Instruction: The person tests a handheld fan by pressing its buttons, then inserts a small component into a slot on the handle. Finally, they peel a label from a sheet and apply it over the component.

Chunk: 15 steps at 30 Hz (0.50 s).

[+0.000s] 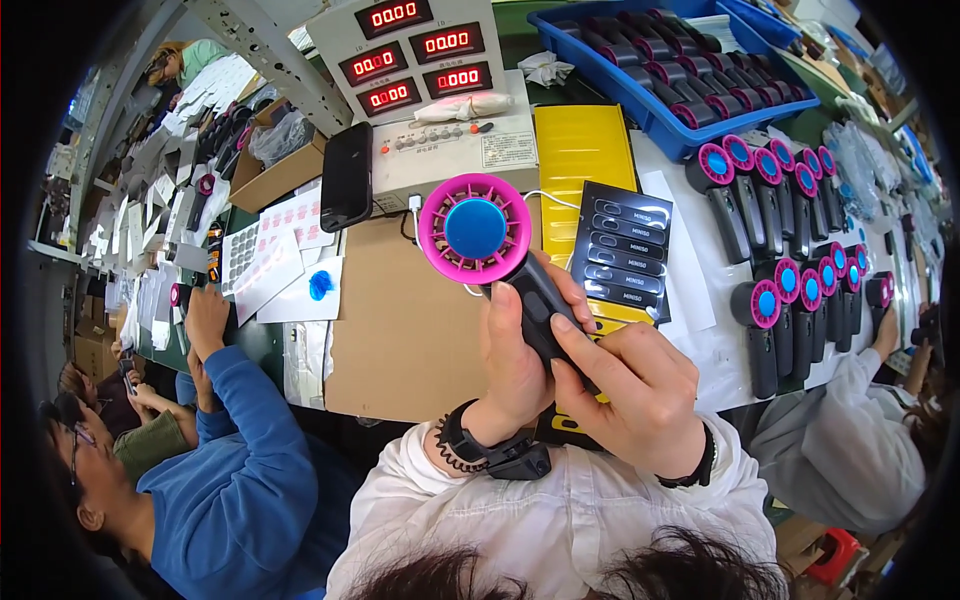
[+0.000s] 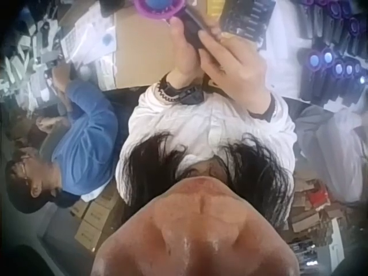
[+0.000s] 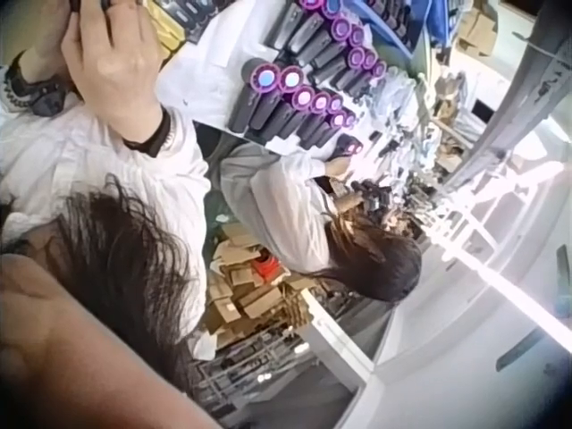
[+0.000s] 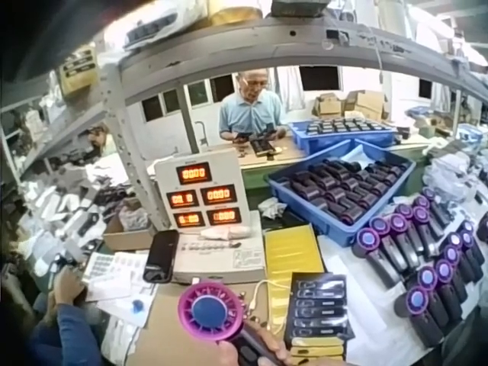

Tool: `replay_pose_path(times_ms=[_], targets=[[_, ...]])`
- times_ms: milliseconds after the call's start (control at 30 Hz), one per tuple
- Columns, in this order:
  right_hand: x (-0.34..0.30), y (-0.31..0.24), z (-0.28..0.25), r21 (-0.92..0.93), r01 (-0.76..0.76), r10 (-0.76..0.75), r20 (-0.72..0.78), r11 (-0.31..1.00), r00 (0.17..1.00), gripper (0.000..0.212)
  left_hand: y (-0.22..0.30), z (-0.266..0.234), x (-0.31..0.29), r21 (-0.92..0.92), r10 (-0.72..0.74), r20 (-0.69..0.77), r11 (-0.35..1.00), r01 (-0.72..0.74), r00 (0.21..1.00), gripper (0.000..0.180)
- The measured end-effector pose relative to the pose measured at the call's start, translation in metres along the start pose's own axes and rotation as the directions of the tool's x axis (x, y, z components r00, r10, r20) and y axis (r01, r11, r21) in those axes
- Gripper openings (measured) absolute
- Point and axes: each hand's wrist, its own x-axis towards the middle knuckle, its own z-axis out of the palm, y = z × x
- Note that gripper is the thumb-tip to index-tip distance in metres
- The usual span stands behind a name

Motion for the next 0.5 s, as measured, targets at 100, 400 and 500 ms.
replay_pose_path(times_ms=[100,400,500], targets=[[0.0005,-0.0008,0.0012,-0.017,0.006,-0.006,-0.018,1.0,1.0,0.036,-0.0003,-0.0007,-0.001,0.002,0.001,-0.031,1.0,-0.001,1.0,0.048],[0.0013,-0.0034,0.0041,-0.008,0.035,-0.035,-0.039,0.999,0.999,0.034,-0.0027,-0.0031,-0.0043,-0.035,0.026,-0.071,0.999,-0.029,0.997,0.047],[0.0027,-0.0022,0.0055,0.003,0.045,-0.044,-0.055,0.999,0.998,0.034,-0.0001,-0.0022,-0.0031,-0.017,0.042,-0.05,0.999,-0.043,0.998,0.046]])
